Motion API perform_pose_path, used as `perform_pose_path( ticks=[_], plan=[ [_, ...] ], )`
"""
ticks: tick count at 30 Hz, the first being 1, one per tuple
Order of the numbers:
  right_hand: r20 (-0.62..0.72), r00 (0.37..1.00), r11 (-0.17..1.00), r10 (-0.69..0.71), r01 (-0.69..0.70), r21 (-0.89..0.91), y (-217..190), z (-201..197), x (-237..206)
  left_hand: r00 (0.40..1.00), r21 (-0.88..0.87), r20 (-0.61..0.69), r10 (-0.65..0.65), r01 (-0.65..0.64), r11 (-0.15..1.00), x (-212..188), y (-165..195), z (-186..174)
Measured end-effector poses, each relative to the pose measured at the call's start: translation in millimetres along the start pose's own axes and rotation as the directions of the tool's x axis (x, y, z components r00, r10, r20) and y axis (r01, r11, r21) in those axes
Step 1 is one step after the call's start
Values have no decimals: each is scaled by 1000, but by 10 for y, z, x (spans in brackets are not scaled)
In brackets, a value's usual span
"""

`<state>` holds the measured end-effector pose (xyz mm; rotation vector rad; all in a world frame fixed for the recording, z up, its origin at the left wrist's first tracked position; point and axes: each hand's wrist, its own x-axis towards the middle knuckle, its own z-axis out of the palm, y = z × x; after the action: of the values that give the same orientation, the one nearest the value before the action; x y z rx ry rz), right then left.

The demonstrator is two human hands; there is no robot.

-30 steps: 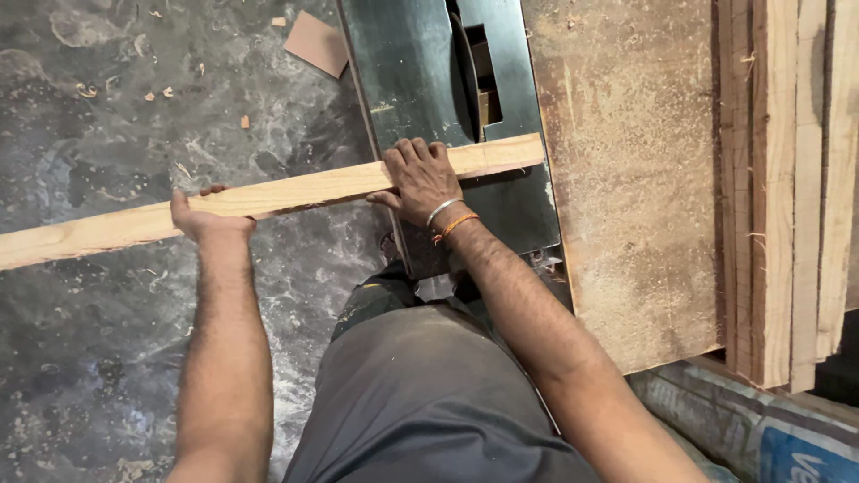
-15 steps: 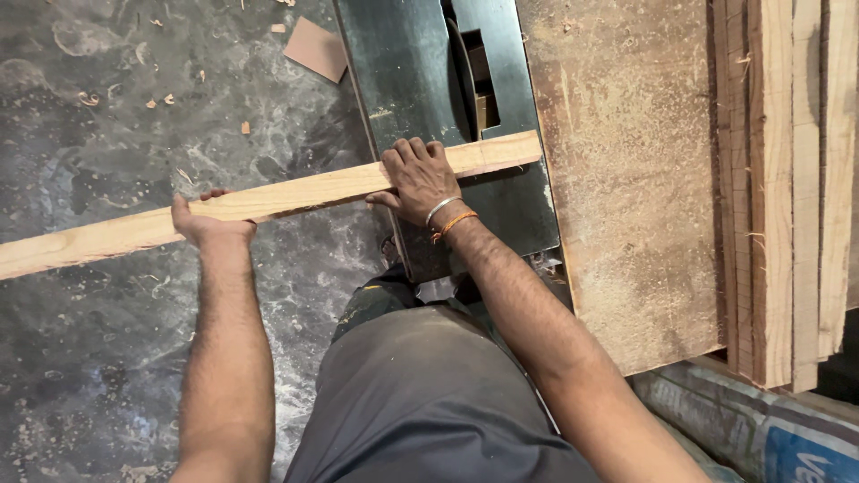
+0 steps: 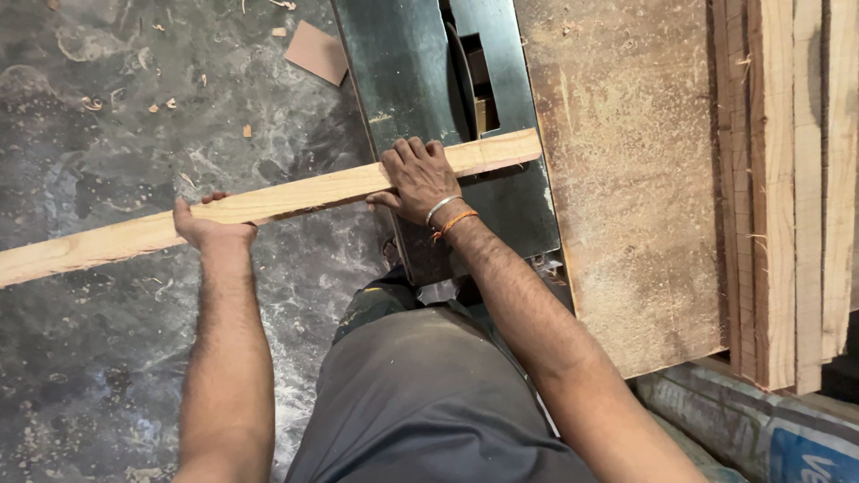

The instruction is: The person picks up long thin wooden strips from a stack and feeds them across a table saw blade to slit them, then carries the cut strips to a workbench and arranges them into a pile with other strips, aligning the stack by hand.

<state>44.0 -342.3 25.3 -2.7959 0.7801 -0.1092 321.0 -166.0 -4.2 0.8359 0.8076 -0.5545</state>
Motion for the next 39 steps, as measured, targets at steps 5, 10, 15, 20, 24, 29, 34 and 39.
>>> perform_pose_path(
  ticks=[5, 10, 15, 20, 24, 29, 34, 39],
  plan=[
    [-11, 1000, 1000, -6, 6, -6, 10, 13, 13, 1000, 23, -12, 12, -12, 1000, 21, 6, 5],
    [-27, 1000, 1000, -15, 15, 1, 30, 9, 38, 1000, -3, 16, 16, -16, 1000, 36, -2, 45],
    [-26, 999, 1000, -19, 19, 1, 40, -16, 80, 999, 7, 33, 0, 0, 1000, 31, -1, 69],
    [11, 1000, 1000, -10, 10, 3, 47, -38, 122, 998, 2, 69, 6, -7, 1000, 55, 4, 82],
    [-14, 1000, 1000, -23, 22, -13, 58, -39, 153, 997, -12, 70, 13, -12, 1000, 63, 12, 134],
    [39, 999, 999, -16, 18, -42, 71, -24, 189, 1000, 14, 18, -5, 4, 1000, 12, 20, 140],
    [3, 999, 999, -35, 35, -28, 86, -27, 242, 1000, 1, 30, -6, 6, 1000, 36, 38, 167],
    [8, 999, 999, -34, 34, -14, 104, -48, 306, 999, -20, 51, 2, -1, 1000, 133, 60, 206]
  ],
)
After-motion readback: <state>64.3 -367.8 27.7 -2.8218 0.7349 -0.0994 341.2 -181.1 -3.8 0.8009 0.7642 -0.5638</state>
